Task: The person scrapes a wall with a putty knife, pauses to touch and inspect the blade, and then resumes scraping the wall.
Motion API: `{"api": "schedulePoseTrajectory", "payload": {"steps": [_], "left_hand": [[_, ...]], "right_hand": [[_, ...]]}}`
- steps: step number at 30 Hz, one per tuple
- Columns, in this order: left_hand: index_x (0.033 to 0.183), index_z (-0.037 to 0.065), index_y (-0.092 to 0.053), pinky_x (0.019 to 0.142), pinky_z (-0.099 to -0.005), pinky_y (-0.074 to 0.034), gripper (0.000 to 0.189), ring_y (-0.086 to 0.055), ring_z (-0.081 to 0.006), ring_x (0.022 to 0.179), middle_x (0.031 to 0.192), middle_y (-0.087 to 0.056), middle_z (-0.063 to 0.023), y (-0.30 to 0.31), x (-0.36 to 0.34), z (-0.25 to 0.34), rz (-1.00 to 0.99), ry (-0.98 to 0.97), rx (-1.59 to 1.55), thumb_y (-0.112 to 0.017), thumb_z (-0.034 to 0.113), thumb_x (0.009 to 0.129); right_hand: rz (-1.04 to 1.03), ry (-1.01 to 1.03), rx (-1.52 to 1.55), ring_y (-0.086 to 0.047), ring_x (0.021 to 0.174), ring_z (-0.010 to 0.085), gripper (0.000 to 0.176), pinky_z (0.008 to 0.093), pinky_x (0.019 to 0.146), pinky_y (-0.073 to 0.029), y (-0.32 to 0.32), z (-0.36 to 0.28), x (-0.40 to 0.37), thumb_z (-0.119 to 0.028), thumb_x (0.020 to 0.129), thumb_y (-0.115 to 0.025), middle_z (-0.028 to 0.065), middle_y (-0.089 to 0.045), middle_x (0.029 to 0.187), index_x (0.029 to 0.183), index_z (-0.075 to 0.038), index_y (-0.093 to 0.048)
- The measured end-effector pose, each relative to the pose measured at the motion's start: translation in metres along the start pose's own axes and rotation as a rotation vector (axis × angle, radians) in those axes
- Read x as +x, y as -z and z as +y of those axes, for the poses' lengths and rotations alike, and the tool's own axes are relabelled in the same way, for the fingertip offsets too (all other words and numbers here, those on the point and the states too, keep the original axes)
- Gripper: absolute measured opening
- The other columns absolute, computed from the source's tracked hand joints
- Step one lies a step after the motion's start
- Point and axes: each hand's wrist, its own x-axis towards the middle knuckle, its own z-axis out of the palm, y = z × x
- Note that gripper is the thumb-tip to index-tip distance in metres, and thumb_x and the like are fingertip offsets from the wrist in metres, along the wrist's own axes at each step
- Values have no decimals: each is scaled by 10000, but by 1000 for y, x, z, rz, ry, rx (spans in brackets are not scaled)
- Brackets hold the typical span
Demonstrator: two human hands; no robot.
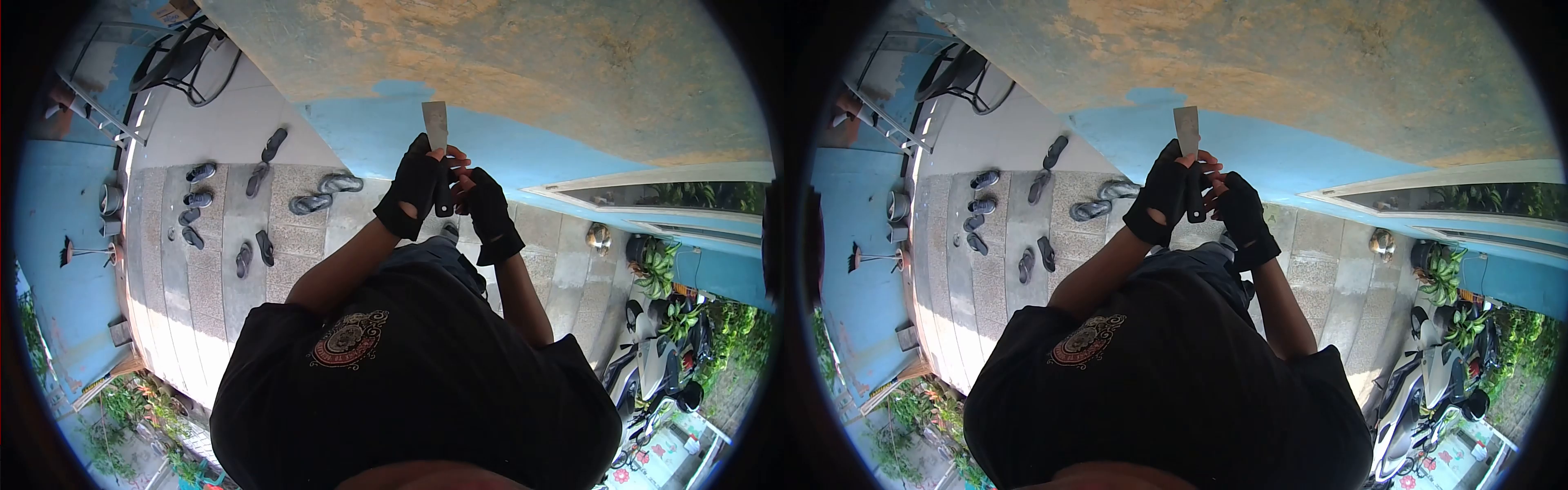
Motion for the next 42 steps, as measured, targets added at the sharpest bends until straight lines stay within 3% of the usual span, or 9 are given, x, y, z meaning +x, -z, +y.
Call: {"api": "schedulePoseTrajectory", "payload": {"steps": [5, 10, 15, 20, 24, 29, 33, 35, 42], "left_hand": [[1148, 5, -474, 826, -342, -547, 215, -629, -242, 1036, 1084, -634, -164, 0, -2, -7, 2, -12, 9, -397, 144, 1003], [1286, 13, -440, 968, -374, -458, 374, -566, -272, 1169, 1281, -580, -184, 5, 6, -6, -79, -70, 193, -467, 236, 987], [1328, 20, -421, 997, -367, -429, 429, -515, -263, 1236, 1343, -546, -168, -4, 11, -5, -115, -25, 23, -491, 270, 987], [1342, 12, -396, 1019, -392, -427, 458, -493, -280, 1258, 1367, -518, -189, -17, 12, -18, -112, 2, -74, -507, 279, 987], [1358, 7, -371, 1031, -415, -422, 470, -480, -293, 1269, 1367, -509, -211, -21, 21, -29, -141, -75, -68, -494, 283, 997], [1368, 10, -364, 1032, -416, -419, 459, -495, -295, 1253, 1358, -515, -217, -35, 20, -29, -145, -84, -69, -479, 265, 1004], [1354, 14, -380, 1022, -395, -428, 432, -523, -282, 1223, 1343, -525, -218, -35, 21, -35, -127, -105, -70, -473, 255, 1008], [1347, 15, -387, 1012, -386, -438, 424, -531, -277, 1215, 1330, -533, -218, -32, 25, -43, -114, -101, -89, -473, 255, 1008], [1291, 16, -428, 971, -384, -484, 360, -579, -273, 1157, 1281, -554, -215, -36, 25, -43, -57, -78, -110, -472, 215, 995]], "right_hand": [[29, -85, -222, -652, 591, 127, 292, 249, 509, -491, -8, -11, -13, -270, 989, -523, 63, -659, 744, 1075, 2, -587], [-82, -50, -194, -599, 573, 102, 281, 236, 536, -476, -2, -22, -21, -285, 992, -524, 35, -622, 739, 1015, -14, -595], [-167, 24, -144, -612, 632, 114, 251, 256, 554, -479, 2, -30, -16, -260, 981, -537, 46, -619, 771, 1025, -17, -584], [-382, -74, 405, -583, 621, 151, 237, 259, 532, -433, 22, -36, -12, -203, 957, -522, 90, -621, 856, 1117, -29, -502], [-471, -109, 476, -543, 599, 154, 250, 259, 509, -404, 40, -40, -7, -211, 960, -489, 83, -587, 804, 1140, -41, -458], [-658, -433, 1033, -449, 531, 118, 325, 239, 481, -378, 53, -41, -1, -285, 971, -489, 23, -490, 723, 1182, -40, -453], [-645, -355, 898, -450, 540, 116, 320, 247, 500, -382, 59, -46, 2, -301, 974, -507, 22, -500, 730, 1160, -42, -478], [-382, -169, 483, -459, 543, 120, 307, 265, 522, -387, 58, -58, -4, -283, 964, -535, 24, -514, 735, 1145, -38, -501], [-356, -101, 318, -477, 538, 139, 287, 289, 535, -391, 72, -63, 7, -257, 946, -558, 44, -541, 740, 1141, -52, -509]]}}
